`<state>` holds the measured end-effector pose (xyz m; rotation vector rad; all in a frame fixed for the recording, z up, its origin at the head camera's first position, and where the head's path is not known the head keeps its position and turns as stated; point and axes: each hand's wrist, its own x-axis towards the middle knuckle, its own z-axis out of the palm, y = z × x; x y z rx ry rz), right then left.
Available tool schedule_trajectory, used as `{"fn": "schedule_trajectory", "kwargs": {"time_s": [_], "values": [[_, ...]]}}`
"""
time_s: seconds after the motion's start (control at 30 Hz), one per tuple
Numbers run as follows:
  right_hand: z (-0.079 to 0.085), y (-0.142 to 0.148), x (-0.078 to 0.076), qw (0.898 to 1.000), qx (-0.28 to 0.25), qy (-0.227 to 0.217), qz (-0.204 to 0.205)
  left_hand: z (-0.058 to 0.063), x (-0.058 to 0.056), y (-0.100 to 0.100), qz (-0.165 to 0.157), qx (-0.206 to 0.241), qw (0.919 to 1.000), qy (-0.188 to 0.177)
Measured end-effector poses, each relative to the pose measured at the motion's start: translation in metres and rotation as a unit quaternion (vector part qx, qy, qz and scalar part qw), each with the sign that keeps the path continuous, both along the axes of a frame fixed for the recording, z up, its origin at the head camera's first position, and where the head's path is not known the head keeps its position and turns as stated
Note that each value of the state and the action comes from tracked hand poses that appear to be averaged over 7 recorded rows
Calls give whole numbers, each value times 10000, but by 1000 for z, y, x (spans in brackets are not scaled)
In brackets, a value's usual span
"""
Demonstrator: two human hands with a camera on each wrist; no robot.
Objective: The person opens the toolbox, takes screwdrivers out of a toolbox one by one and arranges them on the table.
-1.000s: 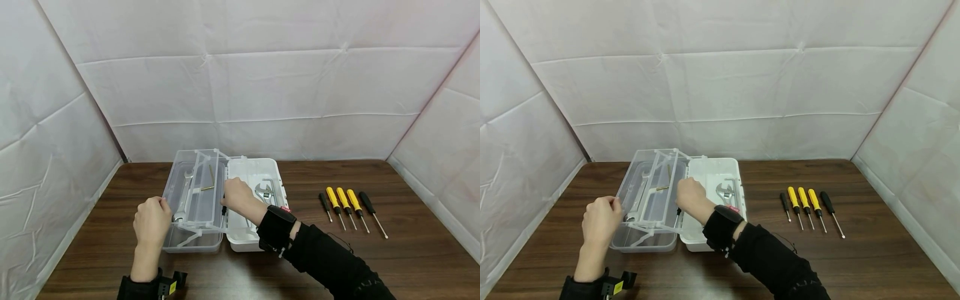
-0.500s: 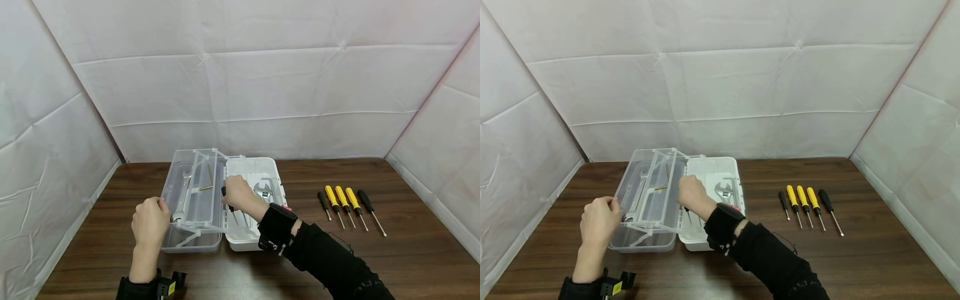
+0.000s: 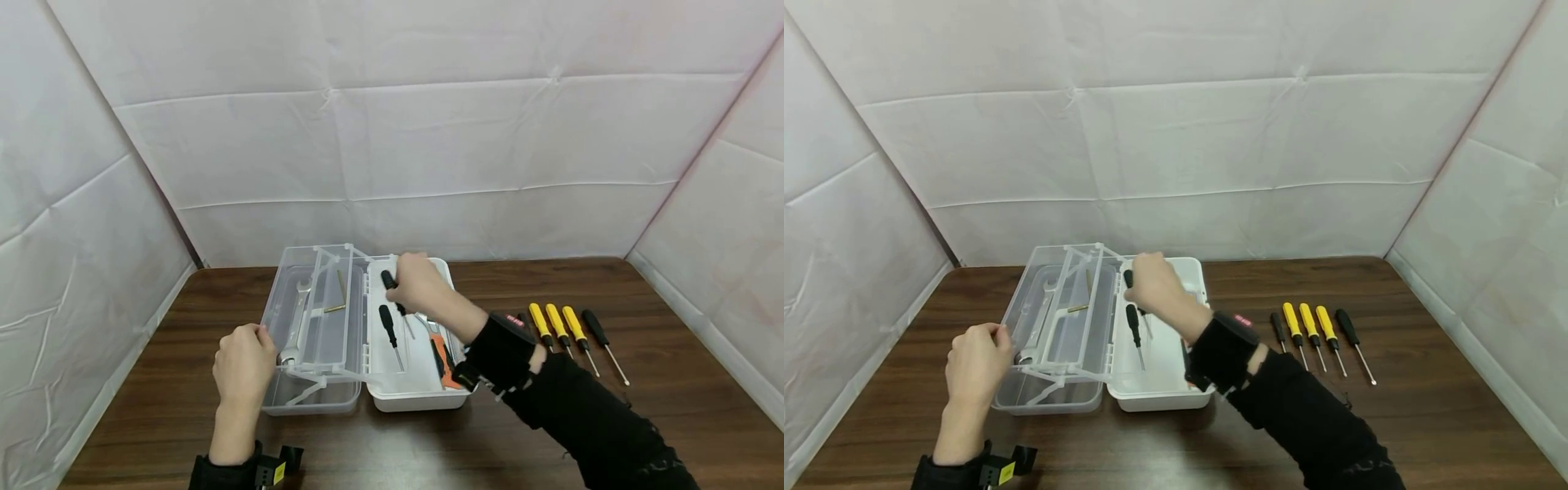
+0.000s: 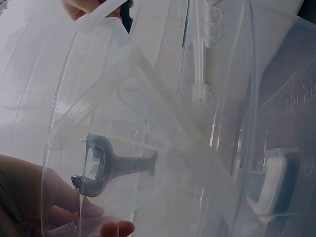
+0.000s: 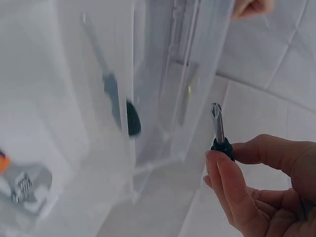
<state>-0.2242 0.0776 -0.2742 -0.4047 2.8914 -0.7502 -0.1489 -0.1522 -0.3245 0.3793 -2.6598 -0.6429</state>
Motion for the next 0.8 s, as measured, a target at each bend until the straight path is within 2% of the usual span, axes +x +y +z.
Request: {"fn": "schedule_trajectory", "kwargs": {"time_s": [0.17, 0.3, 0.53, 0.7, 0.8], "values": [[8, 41, -8, 9995, -17, -105, -305, -1, 0, -1, -35, -16, 10000, 1], [-1, 78, -14, 9987, 57, 96, -488, -1, 1, -2, -57, -18, 10000, -18], [-48, 125, -21, 9973, 126, 247, -686, -1, 1, -3, -63, -35, 10000, 1], [-83, 143, -24, 9956, 181, 190, -895, 0, 2, -4, -55, -18, 10000, 10], [-98, 149, -25, 9947, 216, 151, -995, 0, 1, -4, -44, -1, 10000, 3]]}}
